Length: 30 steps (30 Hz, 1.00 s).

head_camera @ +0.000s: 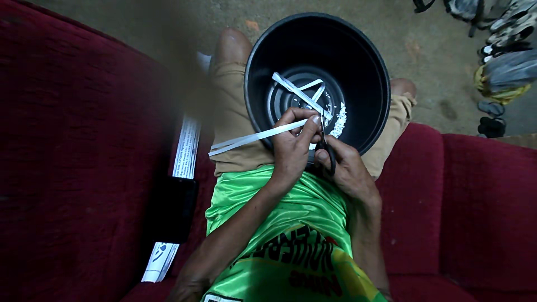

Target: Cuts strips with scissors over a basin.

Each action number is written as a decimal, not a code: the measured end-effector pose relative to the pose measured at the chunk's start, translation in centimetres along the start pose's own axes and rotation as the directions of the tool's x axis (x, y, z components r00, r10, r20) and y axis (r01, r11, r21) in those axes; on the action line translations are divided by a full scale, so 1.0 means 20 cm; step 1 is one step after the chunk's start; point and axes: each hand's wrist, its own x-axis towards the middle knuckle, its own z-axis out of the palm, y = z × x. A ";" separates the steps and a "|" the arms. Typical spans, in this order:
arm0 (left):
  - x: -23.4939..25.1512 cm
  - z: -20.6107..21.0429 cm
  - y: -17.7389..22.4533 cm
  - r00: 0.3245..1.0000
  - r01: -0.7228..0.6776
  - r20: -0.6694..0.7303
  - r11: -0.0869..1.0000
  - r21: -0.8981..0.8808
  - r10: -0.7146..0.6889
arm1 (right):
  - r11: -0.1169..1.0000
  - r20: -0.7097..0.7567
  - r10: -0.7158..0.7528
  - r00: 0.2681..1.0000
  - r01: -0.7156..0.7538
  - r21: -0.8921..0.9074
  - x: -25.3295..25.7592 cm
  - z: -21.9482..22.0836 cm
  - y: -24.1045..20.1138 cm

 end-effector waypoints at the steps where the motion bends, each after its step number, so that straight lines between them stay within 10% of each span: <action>1: 0.00 0.00 0.00 1.000 0.002 -0.004 1.000 -0.002 -0.002 | 1.000 -0.005 0.000 1.000 0.001 0.013 0.00 0.00 0.00; 30: 0.01 -0.02 0.00 0.997 0.071 -0.028 0.998 0.001 -0.070 | 0.999 0.004 0.018 1.000 -0.018 0.029 0.00 -0.01 0.00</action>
